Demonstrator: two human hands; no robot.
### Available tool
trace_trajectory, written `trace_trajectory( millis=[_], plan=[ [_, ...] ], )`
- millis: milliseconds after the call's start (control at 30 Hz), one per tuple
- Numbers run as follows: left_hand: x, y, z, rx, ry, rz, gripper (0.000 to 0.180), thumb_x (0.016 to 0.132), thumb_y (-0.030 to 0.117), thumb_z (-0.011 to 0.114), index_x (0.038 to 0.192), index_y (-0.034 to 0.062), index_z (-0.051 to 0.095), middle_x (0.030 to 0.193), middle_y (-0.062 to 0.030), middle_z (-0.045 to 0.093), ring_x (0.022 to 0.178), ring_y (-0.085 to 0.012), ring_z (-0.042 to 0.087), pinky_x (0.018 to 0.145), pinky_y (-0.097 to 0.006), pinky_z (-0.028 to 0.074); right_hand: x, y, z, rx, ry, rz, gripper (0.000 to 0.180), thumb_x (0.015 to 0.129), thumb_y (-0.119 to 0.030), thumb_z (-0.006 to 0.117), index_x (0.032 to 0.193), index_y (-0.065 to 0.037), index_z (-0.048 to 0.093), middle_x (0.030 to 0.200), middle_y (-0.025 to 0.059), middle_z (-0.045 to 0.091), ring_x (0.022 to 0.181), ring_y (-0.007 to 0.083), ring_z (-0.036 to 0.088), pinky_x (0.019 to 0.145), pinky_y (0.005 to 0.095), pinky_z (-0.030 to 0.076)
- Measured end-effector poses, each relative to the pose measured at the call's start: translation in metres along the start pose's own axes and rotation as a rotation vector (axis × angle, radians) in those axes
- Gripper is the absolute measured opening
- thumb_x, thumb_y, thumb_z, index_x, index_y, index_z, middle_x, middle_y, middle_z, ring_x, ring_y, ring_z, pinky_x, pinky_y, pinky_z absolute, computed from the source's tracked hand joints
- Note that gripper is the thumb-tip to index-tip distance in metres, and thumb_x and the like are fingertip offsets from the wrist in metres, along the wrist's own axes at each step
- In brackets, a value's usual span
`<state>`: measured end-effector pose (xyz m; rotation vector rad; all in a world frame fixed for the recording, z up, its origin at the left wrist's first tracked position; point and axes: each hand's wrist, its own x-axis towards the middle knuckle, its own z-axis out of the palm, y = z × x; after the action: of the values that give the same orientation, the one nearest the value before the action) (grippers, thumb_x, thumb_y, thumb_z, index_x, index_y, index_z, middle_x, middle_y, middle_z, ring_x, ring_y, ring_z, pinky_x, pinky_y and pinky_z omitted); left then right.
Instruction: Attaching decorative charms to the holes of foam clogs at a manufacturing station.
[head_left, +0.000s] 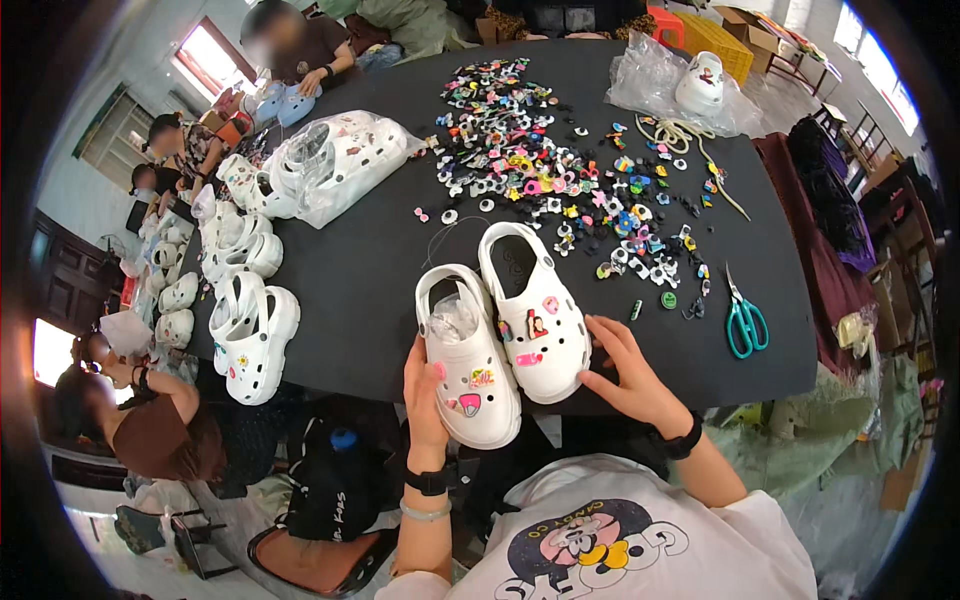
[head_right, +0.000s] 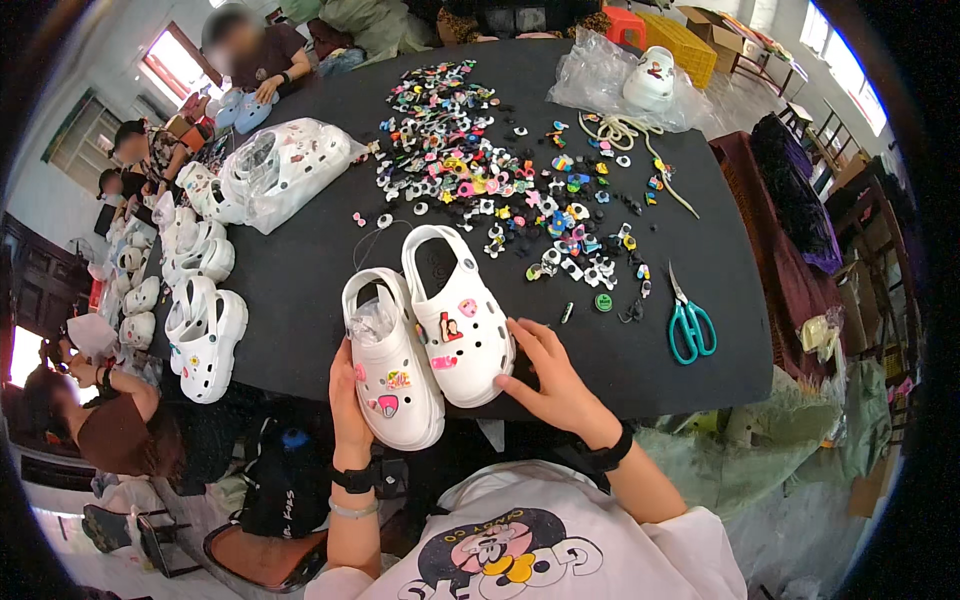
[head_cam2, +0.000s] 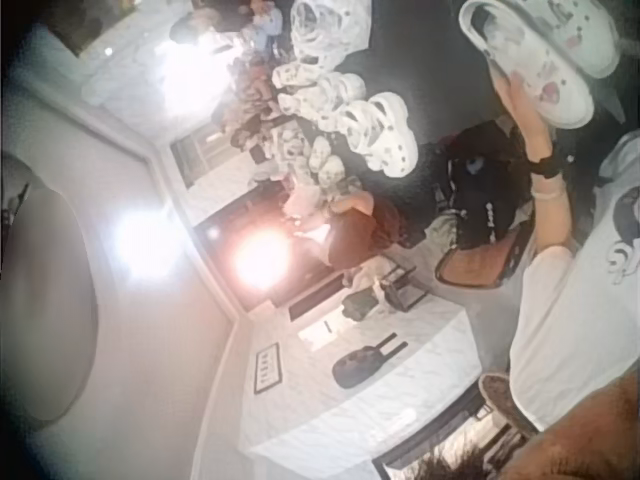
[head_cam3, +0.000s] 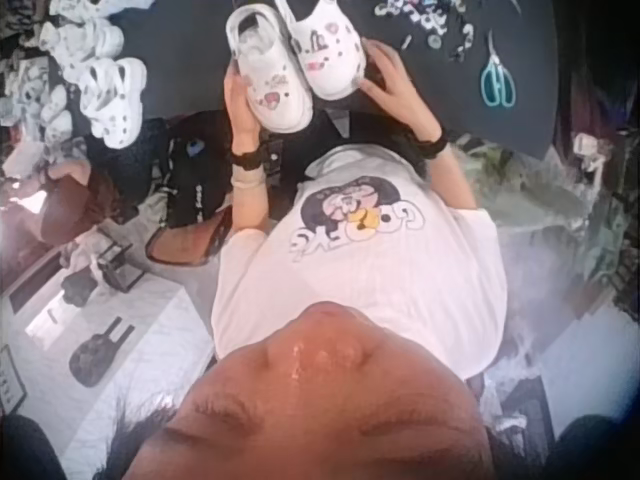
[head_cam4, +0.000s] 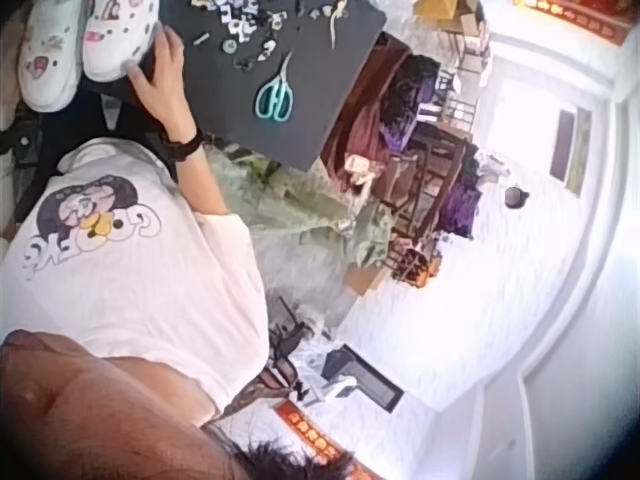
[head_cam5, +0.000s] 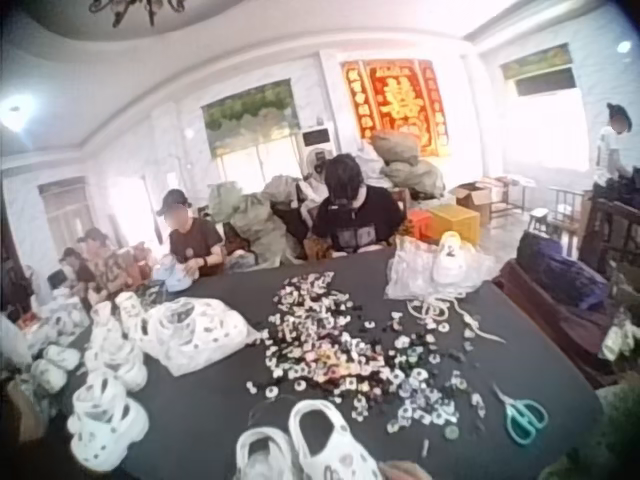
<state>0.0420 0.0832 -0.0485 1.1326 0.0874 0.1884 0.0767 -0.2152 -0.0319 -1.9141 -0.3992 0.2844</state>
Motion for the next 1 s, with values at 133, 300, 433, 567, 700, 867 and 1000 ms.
trace_trajectory(
  millis=[133, 300, 433, 567, 700, 867, 1000],
  plan=[
    [-0.008, -0.009, -0.005, 0.102, 0.134, 0.111, 0.069, 0.1, 0.035, 0.053, 0.149, -0.0053, 0.027, 0.153, -0.0194, 0.035, 0.14, -0.0284, 0.037, 0.115, -0.043, 0.032, 0.001, -0.008, 0.025, -0.129, 0.133, -0.277, 0.106, 0.069, -0.036, 0.089, 0.151, -0.004, 0.03, 0.155, 0.0331, 0.017, 0.143, 0.0472, 0.025, 0.114, 0.0501, 0.031],
    [-0.04, -0.002, 0.002, 0.483, 0.177, 0.227, 0.088, 0.087, 0.031, 0.074, 0.15, -0.0031, 0.024, 0.156, -0.0207, 0.027, 0.145, -0.0343, 0.026, 0.119, -0.047, 0.021, 0.006, -0.016, 0.04, -0.282, 0.145, -0.258, 0.114, 0.063, -0.034, 0.092, 0.151, -0.003, 0.027, 0.155, 0.0338, 0.016, 0.143, 0.0492, 0.024, 0.113, 0.0521, 0.03],
    [-0.071, 0.011, 0.025, 1.079, -0.009, 0.272, 0.13, 0.059, 0.033, 0.093, 0.153, -0.0013, 0.012, 0.157, -0.0279, 0.01, 0.145, -0.0435, 0.018, 0.117, -0.052, 0.022, 0.011, -0.013, 0.042, -0.305, 0.179, -0.298, 0.109, 0.061, -0.029, 0.091, 0.149, -0.004, 0.033, 0.153, 0.0322, 0.024, 0.141, 0.0481, 0.028, 0.113, 0.0531, 0.03],
    [-0.074, -0.01, 0.03, 1.127, 0.122, 0.281, 0.129, 0.059, 0.031, 0.094, 0.154, -0.0014, 0.013, 0.155, -0.0247, 0.02, 0.144, -0.0394, 0.022, 0.116, -0.05, 0.023, 0.014, -0.01, 0.039, -0.342, 0.221, -0.352, 0.101, 0.057, -0.023, 0.087, 0.144, -0.004, 0.04, 0.15, 0.0289, 0.031, 0.138, 0.0464, 0.034, 0.111, 0.0523, 0.033],
    [-0.069, -0.016, 0.03, 1.112, 0.175, 0.303, 0.128, 0.058, 0.033, 0.093, 0.153, -0.0027, 0.014, 0.155, -0.0305, 0.017, 0.142, -0.0466, 0.022, 0.114, -0.055, 0.025, 0.006, -0.013, 0.027, -0.327, 0.163, -0.358, 0.097, 0.056, -0.023, 0.087, 0.14, -0.004, 0.042, 0.149, 0.0284, 0.032, 0.138, 0.0463, 0.034, 0.109, 0.0531, 0.035],
    [-0.062, -0.007, 0.028, 1.133, 0.153, 0.327, 0.117, 0.064, 0.032, 0.09, 0.151, -0.0008, 0.021, 0.152, -0.0289, 0.022, 0.14, -0.044, 0.028, 0.113, -0.052, 0.028, -0.005, -0.002, 0.031, -0.328, 0.135, -0.329, 0.103, 0.058, -0.025, 0.088, 0.144, -0.004, 0.036, 0.152, 0.0283, 0.027, 0.14, 0.0452, 0.031, 0.111, 0.0524, 0.032],
    [-0.056, 0.006, 0.008, 0.935, 0.165, 0.323, 0.074, 0.077, 0.022, 0.08, 0.14, 0.0015, 0.045, 0.143, -0.0222, 0.039, 0.133, -0.0365, 0.04, 0.11, -0.046, 0.034, -0.005, 0.006, 0.036, -0.316, 0.15, -0.349, 0.106, 0.061, -0.029, 0.088, 0.148, -0.004, 0.032, 0.156, 0.0295, 0.02, 0.143, 0.0437, 0.027, 0.114, 0.0516, 0.028]
  ],
)
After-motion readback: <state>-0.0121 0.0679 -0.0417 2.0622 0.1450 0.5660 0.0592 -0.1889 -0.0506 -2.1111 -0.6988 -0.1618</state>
